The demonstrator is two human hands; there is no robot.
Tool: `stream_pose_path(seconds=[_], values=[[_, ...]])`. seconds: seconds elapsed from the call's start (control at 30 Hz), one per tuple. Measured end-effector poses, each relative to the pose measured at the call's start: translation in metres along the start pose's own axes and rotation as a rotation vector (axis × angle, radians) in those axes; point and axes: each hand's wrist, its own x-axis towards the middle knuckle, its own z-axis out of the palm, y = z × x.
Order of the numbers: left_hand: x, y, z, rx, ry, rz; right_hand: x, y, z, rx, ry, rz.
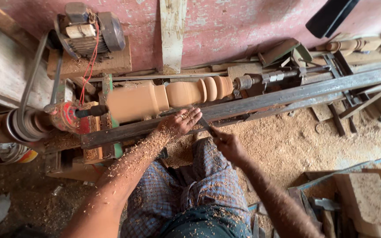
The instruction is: The person uses a chisel to shape a rotating wooden piece on a lathe. They hold the tool with both hands, carefully carving the wood to create a decorative pattern. Wood shavings accumulate on the floor as the piece is shaped.
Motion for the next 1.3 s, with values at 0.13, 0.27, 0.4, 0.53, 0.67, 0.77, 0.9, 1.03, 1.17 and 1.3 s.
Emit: stream_pose_path(seconds=[0.13, 0.27, 0.4, 0.53, 0.67, 0.77, 0.9, 1.03, 1.17, 1.3], values=[[0.002, -0.003, 0.000, -0.005, 0.018, -0.019, -0.006, -0.014, -0.003, 0.073, 0.012, -0.030], [-0.002, 0.000, 0.004, -0.105, -0.007, -0.058, -0.015, -0.019, 0.027, 0.172, 0.116, 0.058], [-0.001, -0.002, 0.001, -0.021, -0.029, -0.055, -0.015, -0.008, 0.059, 0.250, 0.211, 0.020], [0.004, 0.000, -0.005, -0.156, -0.138, -0.072, -0.011, 0.007, 0.102, 0.341, 0.379, 0.042], [0.018, -0.010, 0.003, -0.328, -0.239, -0.190, 0.004, 0.000, 0.104, 0.351, 0.484, -0.039], [0.014, 0.002, 0.013, -0.134, -0.201, -0.124, -0.010, -0.002, 0.080, 0.312, 0.361, 0.083], [0.016, 0.003, 0.021, -0.240, -0.171, -0.188, -0.009, -0.012, 0.031, 0.146, 0.208, -0.049], [0.014, 0.002, 0.014, -0.324, -0.126, -0.178, -0.002, -0.010, -0.001, 0.045, 0.093, -0.013], [0.012, 0.001, 0.009, -0.362, -0.133, -0.143, 0.007, 0.002, -0.025, 0.110, -0.046, -0.095], [0.012, 0.001, 0.012, -0.221, -0.097, -0.125, 0.011, 0.008, -0.035, 0.158, -0.103, -0.080]])
